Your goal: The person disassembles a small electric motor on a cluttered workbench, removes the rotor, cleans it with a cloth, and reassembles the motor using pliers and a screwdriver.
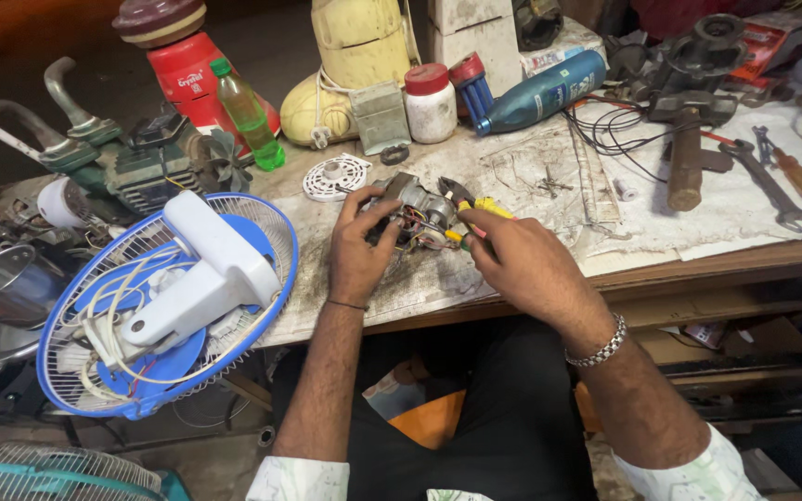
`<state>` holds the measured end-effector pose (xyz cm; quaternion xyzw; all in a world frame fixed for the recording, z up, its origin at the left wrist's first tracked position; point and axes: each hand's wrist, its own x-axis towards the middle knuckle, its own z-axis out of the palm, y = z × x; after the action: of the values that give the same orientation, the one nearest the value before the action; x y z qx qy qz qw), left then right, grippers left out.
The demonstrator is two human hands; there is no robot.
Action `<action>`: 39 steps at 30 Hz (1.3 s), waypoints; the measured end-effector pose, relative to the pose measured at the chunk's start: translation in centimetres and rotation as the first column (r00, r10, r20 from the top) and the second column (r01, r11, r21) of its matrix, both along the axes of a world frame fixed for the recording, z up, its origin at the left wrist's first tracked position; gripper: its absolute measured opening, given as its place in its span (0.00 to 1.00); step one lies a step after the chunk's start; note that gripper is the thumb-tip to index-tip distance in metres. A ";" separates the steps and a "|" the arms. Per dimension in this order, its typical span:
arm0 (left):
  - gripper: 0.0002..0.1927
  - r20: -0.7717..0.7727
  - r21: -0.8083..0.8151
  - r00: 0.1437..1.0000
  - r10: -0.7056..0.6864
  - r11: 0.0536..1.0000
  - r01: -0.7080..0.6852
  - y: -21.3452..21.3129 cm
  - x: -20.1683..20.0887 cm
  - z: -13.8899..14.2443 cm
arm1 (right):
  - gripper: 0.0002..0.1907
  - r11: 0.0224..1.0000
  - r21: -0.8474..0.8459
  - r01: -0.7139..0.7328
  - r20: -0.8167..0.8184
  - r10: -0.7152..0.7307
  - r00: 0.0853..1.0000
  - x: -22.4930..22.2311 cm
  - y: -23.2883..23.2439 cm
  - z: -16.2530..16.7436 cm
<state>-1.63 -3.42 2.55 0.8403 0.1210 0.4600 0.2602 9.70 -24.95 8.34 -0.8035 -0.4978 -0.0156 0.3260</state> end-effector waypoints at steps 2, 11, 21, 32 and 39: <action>0.13 0.032 0.026 0.999 -0.003 1.000 0.003 -0.1 0.0 0.1 | 0.26 1.000 0.026 -0.009 -0.018 0.010 1.000 0.4 0.0 0.1; 0.12 0.022 0.123 0.998 0.062 0.990 -0.064 -0.7 0.1 0.3 | 0.25 0.998 0.048 -0.042 -0.085 0.046 0.995 1.3 0.0 0.0; 0.11 0.034 0.048 0.999 0.019 0.999 -0.021 -0.5 0.2 0.2 | 0.23 1.000 0.020 0.007 -0.073 -0.006 0.997 1.0 0.0 0.6; 0.10 0.071 0.299 0.994 0.089 0.948 -0.106 -1.1 0.6 -0.1 | 0.26 0.999 0.043 -0.024 -0.081 0.028 0.996 0.9 -0.1 0.7; 0.10 0.089 0.220 0.996 0.015 0.975 -0.035 -0.7 0.5 -0.3 | 0.25 1.000 -0.003 -0.009 -0.135 0.008 0.991 1.2 0.0 0.2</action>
<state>-1.15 -4.15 2.28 0.8417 0.0682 0.5098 0.1643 10.92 -24.92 8.55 -0.8013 -0.4781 0.0410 0.3573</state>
